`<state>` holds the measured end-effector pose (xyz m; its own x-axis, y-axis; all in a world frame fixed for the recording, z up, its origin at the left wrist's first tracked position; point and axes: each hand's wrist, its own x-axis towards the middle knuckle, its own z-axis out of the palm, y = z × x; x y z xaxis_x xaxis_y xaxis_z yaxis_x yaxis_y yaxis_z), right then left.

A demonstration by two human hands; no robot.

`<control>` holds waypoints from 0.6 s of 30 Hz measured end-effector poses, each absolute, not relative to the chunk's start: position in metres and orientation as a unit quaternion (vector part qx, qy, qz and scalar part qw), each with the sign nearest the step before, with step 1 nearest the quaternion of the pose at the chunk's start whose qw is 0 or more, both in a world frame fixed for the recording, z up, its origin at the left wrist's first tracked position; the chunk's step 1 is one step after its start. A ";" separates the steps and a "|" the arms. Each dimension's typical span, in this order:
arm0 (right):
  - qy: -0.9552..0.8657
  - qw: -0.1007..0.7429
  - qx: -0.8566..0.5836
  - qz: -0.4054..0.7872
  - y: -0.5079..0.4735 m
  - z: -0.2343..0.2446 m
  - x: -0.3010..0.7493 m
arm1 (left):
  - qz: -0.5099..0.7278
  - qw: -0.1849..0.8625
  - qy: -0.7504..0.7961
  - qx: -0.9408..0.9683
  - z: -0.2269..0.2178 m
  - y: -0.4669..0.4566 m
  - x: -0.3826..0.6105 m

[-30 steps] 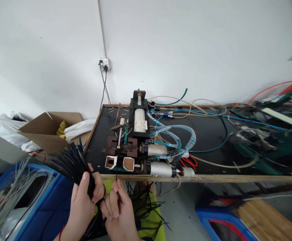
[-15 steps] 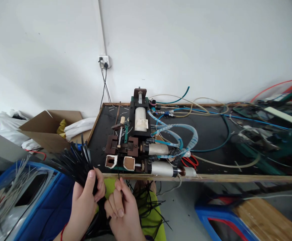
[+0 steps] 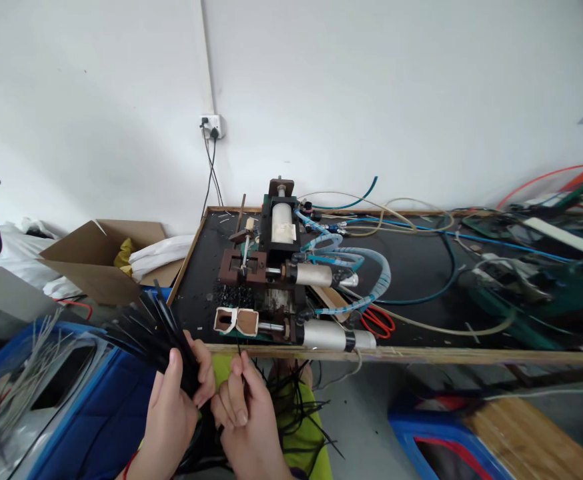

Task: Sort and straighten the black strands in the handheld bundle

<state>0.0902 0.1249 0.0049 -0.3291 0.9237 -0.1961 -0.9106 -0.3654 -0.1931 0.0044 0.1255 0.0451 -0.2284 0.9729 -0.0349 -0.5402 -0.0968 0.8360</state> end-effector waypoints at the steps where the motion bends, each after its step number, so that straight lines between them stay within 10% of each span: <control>1: -0.032 0.569 -0.143 0.809 0.125 0.004 0.090 | 0.683 0.560 0.376 0.280 0.046 0.124 0.004; 14: -0.431 0.561 -0.503 0.497 0.077 -0.012 0.134 | 0.660 0.546 0.435 0.277 0.035 0.106 0.000; 18: -0.561 0.394 -0.679 0.264 0.067 -0.024 0.203 | 0.642 0.560 0.430 0.300 0.029 0.100 -0.001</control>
<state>0.2028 0.0668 -0.0243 0.2318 0.9692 0.0835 0.5528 -0.0606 -0.8311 -0.0007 0.0997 0.0293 -0.1923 0.9767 -0.0957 -0.4604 -0.0037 0.8877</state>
